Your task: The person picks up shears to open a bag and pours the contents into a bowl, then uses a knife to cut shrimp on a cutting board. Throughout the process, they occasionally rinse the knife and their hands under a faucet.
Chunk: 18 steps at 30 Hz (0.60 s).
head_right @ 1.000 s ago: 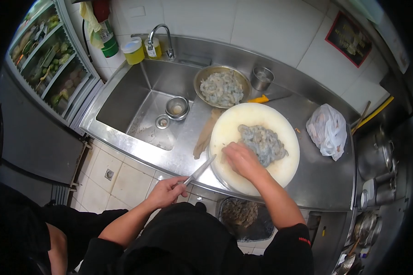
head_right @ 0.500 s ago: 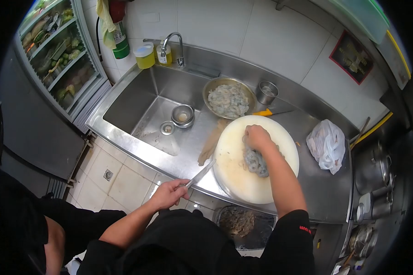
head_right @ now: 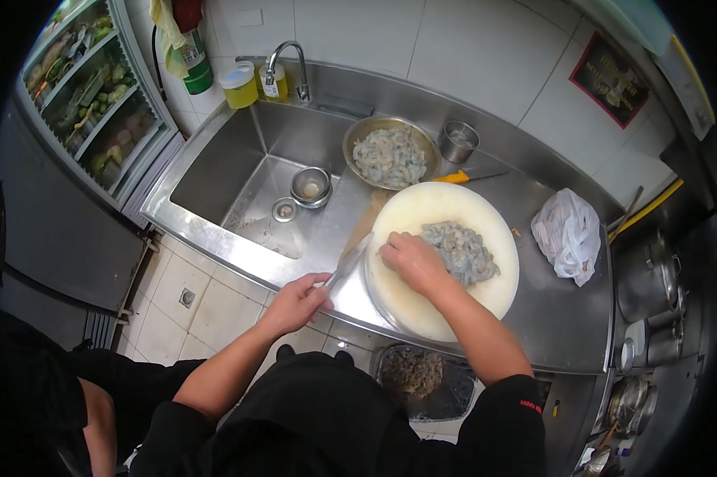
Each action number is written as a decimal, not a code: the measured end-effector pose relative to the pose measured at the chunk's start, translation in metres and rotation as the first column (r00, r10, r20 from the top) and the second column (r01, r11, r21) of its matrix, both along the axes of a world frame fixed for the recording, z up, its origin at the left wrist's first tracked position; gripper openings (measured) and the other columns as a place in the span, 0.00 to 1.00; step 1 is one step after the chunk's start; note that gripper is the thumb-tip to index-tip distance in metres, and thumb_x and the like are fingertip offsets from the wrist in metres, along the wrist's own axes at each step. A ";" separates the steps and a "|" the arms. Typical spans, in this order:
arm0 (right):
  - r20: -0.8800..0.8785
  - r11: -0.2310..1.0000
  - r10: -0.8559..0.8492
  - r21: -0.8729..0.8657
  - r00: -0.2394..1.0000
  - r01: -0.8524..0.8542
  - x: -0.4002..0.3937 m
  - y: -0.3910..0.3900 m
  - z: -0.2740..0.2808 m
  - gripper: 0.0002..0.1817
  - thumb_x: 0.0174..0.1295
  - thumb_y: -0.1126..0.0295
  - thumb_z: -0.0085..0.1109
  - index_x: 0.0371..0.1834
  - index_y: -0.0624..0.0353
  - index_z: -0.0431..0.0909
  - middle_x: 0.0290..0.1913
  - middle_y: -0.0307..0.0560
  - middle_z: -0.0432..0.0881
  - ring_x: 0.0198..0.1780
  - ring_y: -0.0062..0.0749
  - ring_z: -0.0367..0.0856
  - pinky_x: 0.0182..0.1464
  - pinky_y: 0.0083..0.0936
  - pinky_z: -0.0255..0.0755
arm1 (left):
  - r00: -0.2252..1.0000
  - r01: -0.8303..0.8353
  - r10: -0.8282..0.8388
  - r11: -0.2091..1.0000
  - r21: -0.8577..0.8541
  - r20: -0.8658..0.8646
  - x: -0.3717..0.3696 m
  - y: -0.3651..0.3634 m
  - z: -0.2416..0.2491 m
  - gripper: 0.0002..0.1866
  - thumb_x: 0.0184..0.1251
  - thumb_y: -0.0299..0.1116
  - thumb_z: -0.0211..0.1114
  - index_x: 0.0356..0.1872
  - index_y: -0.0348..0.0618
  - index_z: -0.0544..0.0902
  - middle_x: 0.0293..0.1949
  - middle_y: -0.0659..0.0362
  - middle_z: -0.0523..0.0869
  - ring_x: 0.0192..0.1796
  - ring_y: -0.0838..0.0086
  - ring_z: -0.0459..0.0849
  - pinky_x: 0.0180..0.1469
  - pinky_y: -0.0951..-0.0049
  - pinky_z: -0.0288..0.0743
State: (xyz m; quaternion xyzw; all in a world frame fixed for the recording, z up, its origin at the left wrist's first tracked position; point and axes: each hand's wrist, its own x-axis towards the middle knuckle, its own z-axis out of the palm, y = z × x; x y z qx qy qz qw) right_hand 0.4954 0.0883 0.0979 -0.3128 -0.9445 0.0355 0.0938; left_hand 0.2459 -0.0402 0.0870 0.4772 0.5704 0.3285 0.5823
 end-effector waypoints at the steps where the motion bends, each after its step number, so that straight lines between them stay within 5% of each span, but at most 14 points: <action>1: -0.016 1.000 0.012 -0.002 1.000 -0.012 0.002 -0.002 -0.003 0.10 0.56 0.73 0.56 0.41 0.57 0.80 0.39 0.47 0.77 0.42 0.48 0.79 0.44 0.39 0.74 | 1.000 0.011 -0.011 1.000 -0.001 -0.020 0.004 0.004 -0.001 0.21 0.73 0.38 0.55 0.63 0.40 0.74 0.31 0.60 0.86 0.24 0.81 0.78 0.29 0.78 0.74; 7: -0.170 0.999 0.050 0.000 0.984 -0.050 0.014 -0.010 -0.010 0.11 0.56 0.72 0.61 0.43 0.57 0.81 0.42 0.44 0.81 0.43 0.41 0.82 0.44 0.34 0.77 | 0.972 0.101 -0.084 0.993 0.066 -0.218 0.023 0.032 -0.009 0.22 0.71 0.40 0.57 0.62 0.42 0.75 0.32 0.57 0.89 0.36 0.72 0.87 0.43 0.71 0.78; 18: -0.193 0.992 0.039 -0.110 0.980 -0.061 0.020 -0.011 -0.004 0.10 0.59 0.68 0.62 0.43 0.57 0.81 0.44 0.44 0.81 0.43 0.43 0.82 0.41 0.36 0.78 | 0.960 0.163 -0.142 0.984 0.068 -0.239 0.025 0.050 -0.008 0.22 0.71 0.40 0.55 0.62 0.43 0.77 0.29 0.61 0.87 0.33 0.79 0.82 0.40 0.75 0.76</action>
